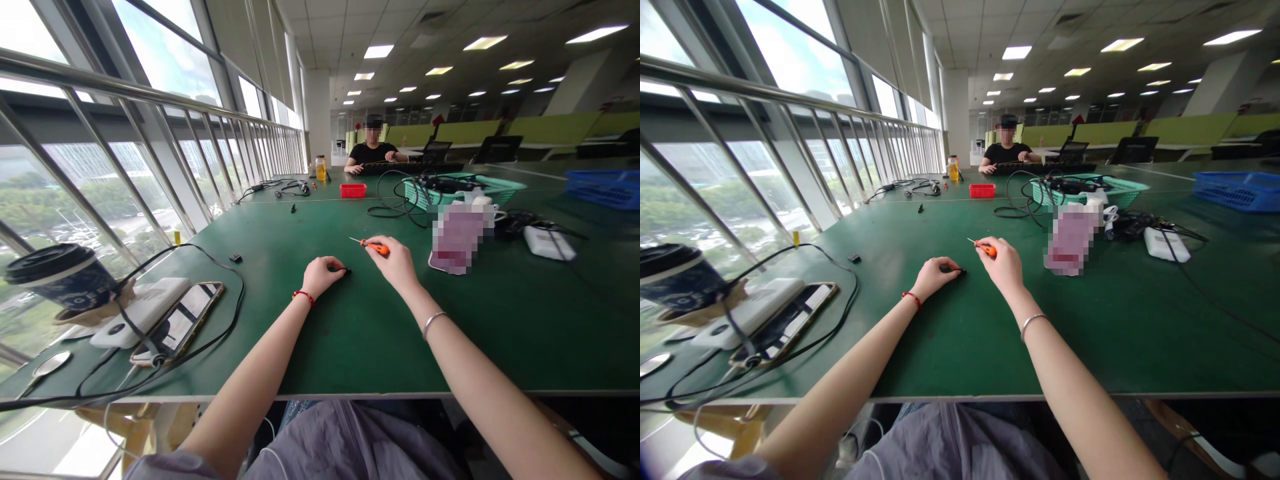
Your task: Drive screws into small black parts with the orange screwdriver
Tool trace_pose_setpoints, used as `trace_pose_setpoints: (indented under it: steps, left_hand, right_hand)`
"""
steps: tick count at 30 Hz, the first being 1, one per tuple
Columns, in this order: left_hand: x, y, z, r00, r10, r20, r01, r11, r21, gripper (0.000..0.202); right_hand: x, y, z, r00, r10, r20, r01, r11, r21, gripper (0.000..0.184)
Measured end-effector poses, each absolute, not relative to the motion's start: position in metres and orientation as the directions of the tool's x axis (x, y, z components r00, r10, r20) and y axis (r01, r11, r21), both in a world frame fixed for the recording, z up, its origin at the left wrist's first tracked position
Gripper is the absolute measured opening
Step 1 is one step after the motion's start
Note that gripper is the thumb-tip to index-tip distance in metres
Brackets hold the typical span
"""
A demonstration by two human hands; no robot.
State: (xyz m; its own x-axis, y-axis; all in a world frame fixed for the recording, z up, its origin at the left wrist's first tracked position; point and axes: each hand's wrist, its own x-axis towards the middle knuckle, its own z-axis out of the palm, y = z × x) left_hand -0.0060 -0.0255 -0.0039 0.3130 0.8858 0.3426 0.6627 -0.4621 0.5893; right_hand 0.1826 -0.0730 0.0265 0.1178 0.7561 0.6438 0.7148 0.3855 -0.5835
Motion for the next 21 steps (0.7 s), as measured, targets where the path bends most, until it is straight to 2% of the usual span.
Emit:
trace_pose_setpoints:
  steps: [6,11,21]
  left_hand:
    - [-0.005,-0.026,-0.003,0.328,0.88,0.345,0.651,-0.475,0.593,0.013]
    - [-0.005,-0.024,-0.005,0.352,0.866,0.356,0.636,-0.5,0.588,0.015]
    - [-0.004,-0.024,-0.005,0.361,0.86,0.36,0.618,-0.51,0.599,0.014]
  right_hand:
    - [0.175,-0.059,0.001,-0.003,0.882,0.471,0.832,0.264,-0.489,0.021]
    - [0.171,-0.054,-0.007,-0.123,0.92,0.373,0.869,0.281,-0.406,0.021]
    - [0.166,-0.053,-0.007,-0.151,0.917,0.369,0.884,0.292,-0.364,0.014]
